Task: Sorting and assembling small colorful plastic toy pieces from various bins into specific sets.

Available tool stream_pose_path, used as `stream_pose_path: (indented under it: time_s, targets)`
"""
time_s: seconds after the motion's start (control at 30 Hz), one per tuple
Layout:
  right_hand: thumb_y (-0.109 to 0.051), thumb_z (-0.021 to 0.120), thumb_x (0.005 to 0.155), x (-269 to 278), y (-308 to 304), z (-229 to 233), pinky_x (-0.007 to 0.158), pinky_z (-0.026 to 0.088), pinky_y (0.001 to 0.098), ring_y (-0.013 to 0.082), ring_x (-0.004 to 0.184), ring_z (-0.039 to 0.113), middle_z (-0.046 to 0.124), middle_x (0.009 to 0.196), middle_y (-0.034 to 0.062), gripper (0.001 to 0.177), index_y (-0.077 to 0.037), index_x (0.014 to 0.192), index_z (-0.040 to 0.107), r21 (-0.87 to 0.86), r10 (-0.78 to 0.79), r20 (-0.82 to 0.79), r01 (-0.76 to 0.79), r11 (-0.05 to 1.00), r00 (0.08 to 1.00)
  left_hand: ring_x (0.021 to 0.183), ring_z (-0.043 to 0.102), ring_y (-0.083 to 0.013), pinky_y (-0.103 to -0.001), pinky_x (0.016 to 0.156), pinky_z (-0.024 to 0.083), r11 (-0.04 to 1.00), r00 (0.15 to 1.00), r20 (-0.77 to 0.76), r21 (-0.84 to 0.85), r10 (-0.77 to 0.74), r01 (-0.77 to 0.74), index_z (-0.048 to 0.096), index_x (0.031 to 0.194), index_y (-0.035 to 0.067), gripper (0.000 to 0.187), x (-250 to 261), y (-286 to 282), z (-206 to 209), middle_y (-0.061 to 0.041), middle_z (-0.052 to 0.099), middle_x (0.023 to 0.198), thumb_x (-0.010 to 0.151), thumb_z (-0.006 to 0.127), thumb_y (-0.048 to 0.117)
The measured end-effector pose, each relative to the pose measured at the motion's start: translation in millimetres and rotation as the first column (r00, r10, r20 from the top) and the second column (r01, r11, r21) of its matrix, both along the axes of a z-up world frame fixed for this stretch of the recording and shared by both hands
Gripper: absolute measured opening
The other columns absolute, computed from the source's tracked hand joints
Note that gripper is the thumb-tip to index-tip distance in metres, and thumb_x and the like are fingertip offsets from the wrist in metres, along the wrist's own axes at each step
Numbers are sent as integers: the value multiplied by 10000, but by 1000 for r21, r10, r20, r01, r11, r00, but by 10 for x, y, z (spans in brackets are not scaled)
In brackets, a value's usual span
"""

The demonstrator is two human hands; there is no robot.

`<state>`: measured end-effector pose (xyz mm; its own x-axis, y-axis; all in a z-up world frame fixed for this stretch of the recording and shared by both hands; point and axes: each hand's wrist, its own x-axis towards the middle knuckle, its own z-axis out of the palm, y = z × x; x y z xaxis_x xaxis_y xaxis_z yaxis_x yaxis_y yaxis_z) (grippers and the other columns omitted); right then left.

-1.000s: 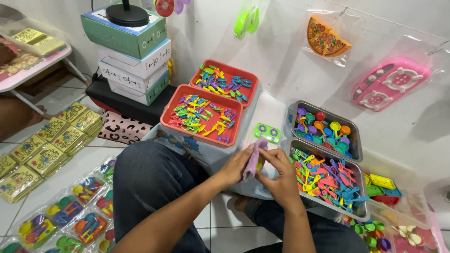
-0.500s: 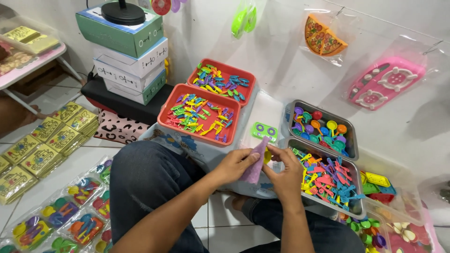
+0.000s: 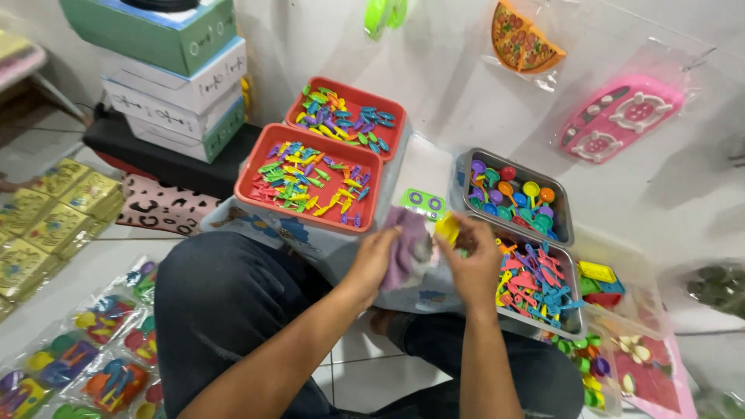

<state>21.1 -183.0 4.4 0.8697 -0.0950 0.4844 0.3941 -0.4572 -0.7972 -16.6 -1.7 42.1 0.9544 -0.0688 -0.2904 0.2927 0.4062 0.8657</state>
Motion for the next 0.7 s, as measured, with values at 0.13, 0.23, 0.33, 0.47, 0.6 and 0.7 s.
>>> stream_pose_path:
  time_s: [0.13,0.23,0.33,0.47,0.6,0.7]
  targets:
    - [-132,847,790,638,-208,-61,834,568,384,320,955,704,677,1036,158,469,-89,1244,738,-191,-153,3,151,970,988,1005,591,-257,-421,909,464,971,986,-154,-220,65,-98,696,1145,40,368,199,-5,-229,-91,628,1056,912,636,319]
    - [-181,846,768,1268,-238,-181,846,565,394,322,972,706,708,1055,130,459,-113,1211,747,-385,-160,-5,146,911,987,1010,619,-246,-404,897,488,966,986,-165,-248,33,-73,675,1210,39,410,153,25,-90,-99,652,1078,880,693,281]
    - [-285,867,754,1808,-125,-266,865,555,407,279,978,727,742,1025,56,439,-173,1165,759,-588,-231,-16,178,789,973,1014,627,-222,-386,900,510,974,984,-177,-218,13,-52,661,1282,25,483,142,84,72,-102,669,1104,867,742,257]
    - [-434,851,705,2235,32,-538,869,556,457,298,1006,751,779,1018,21,460,-229,1111,780,-743,-425,-232,123,658,875,863,666,-239,-393,791,543,962,958,-281,-243,53,-125,703,1185,14,398,222,159,-68,-110,706,979,866,747,247]
    - [-479,824,777,2048,221,-199,976,445,559,363,1134,695,741,1160,119,625,-134,1284,707,-799,-395,-202,82,596,896,849,691,-242,-388,761,558,951,948,-306,-261,83,-167,707,1131,21,322,248,248,-154,-122,728,962,884,739,225]
    - [-485,815,841,1827,174,111,946,439,568,385,1099,670,694,1144,137,582,-108,1273,715,-747,-264,37,202,634,964,815,701,-252,-407,726,565,938,946,-311,-290,94,-189,707,1105,20,288,208,296,-53,-128,738,932,900,728,221]
